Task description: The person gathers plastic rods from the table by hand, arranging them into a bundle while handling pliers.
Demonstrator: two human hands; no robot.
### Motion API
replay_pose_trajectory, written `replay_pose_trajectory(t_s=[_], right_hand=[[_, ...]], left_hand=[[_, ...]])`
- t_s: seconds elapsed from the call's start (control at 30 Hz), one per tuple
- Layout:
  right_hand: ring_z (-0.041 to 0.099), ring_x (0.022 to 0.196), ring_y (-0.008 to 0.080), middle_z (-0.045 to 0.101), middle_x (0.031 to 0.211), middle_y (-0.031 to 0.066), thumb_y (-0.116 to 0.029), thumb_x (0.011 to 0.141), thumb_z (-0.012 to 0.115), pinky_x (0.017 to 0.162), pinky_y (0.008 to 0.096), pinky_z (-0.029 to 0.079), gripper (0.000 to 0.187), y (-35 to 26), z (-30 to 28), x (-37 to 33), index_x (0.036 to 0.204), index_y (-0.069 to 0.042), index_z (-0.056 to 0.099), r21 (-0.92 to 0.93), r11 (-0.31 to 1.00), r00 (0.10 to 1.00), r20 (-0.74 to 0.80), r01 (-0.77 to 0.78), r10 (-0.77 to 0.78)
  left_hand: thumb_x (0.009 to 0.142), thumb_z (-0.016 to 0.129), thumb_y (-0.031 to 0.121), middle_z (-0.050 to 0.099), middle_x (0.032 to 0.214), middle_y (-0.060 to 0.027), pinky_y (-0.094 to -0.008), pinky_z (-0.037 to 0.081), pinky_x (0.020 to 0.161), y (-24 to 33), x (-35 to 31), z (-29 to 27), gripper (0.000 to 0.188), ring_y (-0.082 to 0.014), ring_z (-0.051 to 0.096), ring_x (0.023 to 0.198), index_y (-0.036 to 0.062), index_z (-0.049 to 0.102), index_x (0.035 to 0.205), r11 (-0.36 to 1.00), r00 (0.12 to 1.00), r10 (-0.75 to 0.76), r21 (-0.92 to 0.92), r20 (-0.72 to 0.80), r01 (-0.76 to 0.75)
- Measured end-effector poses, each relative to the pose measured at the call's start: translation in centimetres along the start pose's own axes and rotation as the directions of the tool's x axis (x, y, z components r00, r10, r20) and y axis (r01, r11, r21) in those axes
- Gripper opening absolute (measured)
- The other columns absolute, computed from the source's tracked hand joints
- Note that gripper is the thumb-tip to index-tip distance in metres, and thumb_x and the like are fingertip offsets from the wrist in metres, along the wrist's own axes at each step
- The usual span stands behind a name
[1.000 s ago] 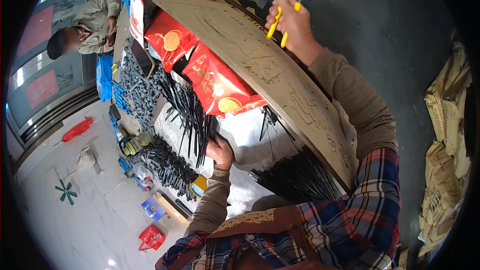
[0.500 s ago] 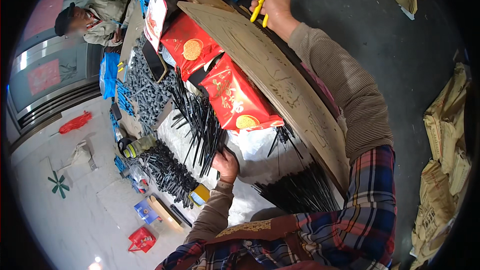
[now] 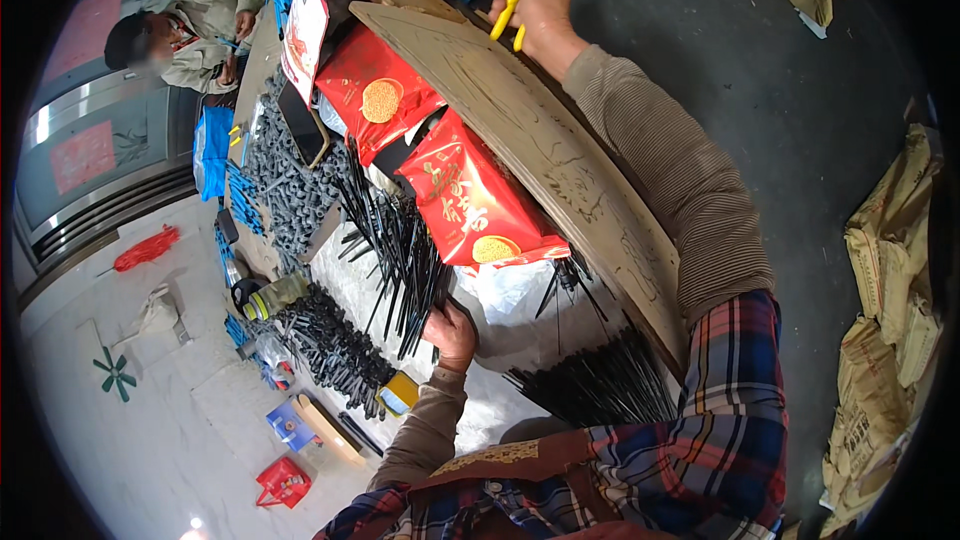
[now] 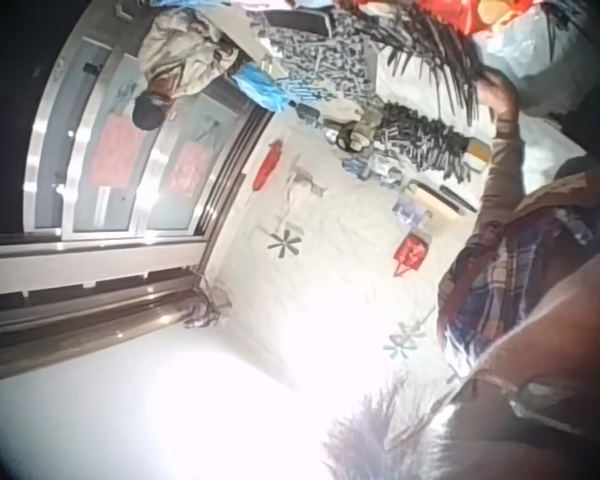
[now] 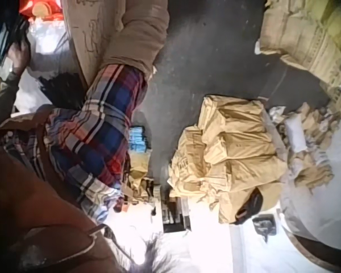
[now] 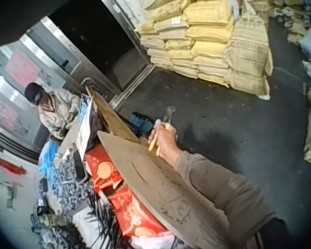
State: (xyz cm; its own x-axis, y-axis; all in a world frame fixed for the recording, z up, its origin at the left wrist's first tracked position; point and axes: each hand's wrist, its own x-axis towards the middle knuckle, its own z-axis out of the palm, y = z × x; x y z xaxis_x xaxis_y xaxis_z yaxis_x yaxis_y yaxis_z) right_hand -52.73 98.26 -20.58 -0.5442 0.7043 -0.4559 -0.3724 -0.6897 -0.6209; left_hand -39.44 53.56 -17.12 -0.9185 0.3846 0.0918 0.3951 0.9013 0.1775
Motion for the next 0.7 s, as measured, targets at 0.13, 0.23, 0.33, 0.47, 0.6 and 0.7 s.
replay_pose_trajectory(t_s=[0.13,0.23,0.33,0.47,0.6,0.7], right_hand=[[0.059,0.059,0.0184,0.057,0.073,0.0078,-0.02,0.094,0.059,0.055,0.0341,0.056,0.02,0.3,-1.0,1.2,0.088,-0.003,0.052,0.082,0.988,0.991,-0.028,0.134,-0.132],[0.059,0.058,0.0183,0.057,0.071,0.0072,-0.02,0.094,0.06,0.053,0.0337,0.054,0.019,0.9,-0.2,-0.5,0.088,-0.003,0.053,-0.035,0.999,0.998,0.051,0.039,-0.037],[0.059,0.058,0.0192,0.057,0.07,0.0077,-0.02,0.093,0.061,0.053,0.0339,0.054,0.02,0.5,0.2,-0.1,0.088,-0.002,0.054,-0.071,0.997,0.999,0.05,0.02,-0.017],[0.057,0.059,0.0157,0.056,0.068,0.0029,-0.03,0.097,0.059,0.056,0.0286,0.05,0.024,-1.4,-1.5,1.0,0.091,-0.008,0.055,0.127,0.99,0.981,0.175,0.065,-0.087],[0.061,0.096,0.0295,0.059,0.098,0.0143,-0.016,0.098,0.053,0.093,0.047,0.049,0.021,-7.6,-3.0,1.6,0.107,0.003,0.054,-0.029,0.994,0.958,0.27,0.108,-0.097],[0.06,0.096,0.0334,0.06,0.098,0.0181,-0.017,0.098,0.05,0.099,0.0498,0.046,0.025,-12.8,-4.5,1.1,0.106,0.006,0.055,0.06,0.994,0.867,0.487,0.087,-0.105]], left_hand=[[0.091,0.053,0.008,0.063,0.11,-0.0296,-0.0467,0.047,0.087,0.3,0.2,-0.1,0.03,-0.0455,0.061,0.099,-0.0091,0.06,0.115,0.994,0.999,-0.018,0.109,0.038,0.014],[0.092,0.052,0.009,0.063,0.112,-0.0288,-0.046,0.047,0.089,1.2,0.3,-0.4,0.031,-0.0444,0.061,0.101,-0.0086,0.06,0.117,0.998,0.999,0.034,0.053,0.003,-0.034],[0.093,0.052,0.009,0.063,0.114,-0.0281,-0.0456,0.046,0.09,0.6,0.2,0.4,0.032,-0.0436,0.061,0.102,-0.0079,0.059,0.119,0.994,0.999,0.033,0.109,-0.004,-0.032],[0.087,0.055,0.004,0.064,0.103,-0.0268,-0.0484,0.046,0.083,1.7,0.2,-0.2,0.028,-0.0444,0.06,0.094,-0.007,0.061,0.112,0.995,0.999,-0.038,-0.095,0.005,0.038],[0.082,0.059,0.006,0.06,0.087,-0.0258,-0.0519,0.045,0.072,0.5,0.0,0.7,0.018,-0.0457,0.056,0.08,-0.0051,0.062,0.095,0.991,0.995,0.041,-0.124,-0.09,-0.052],[0.079,0.06,0.008,0.06,0.084,-0.0242,-0.0518,0.046,0.07,0.2,0.2,1.7,0.02,-0.044,0.057,0.078,-0.0025,0.06,0.097,0.995,0.998,0.0,-0.103,-0.066,-0.007]])
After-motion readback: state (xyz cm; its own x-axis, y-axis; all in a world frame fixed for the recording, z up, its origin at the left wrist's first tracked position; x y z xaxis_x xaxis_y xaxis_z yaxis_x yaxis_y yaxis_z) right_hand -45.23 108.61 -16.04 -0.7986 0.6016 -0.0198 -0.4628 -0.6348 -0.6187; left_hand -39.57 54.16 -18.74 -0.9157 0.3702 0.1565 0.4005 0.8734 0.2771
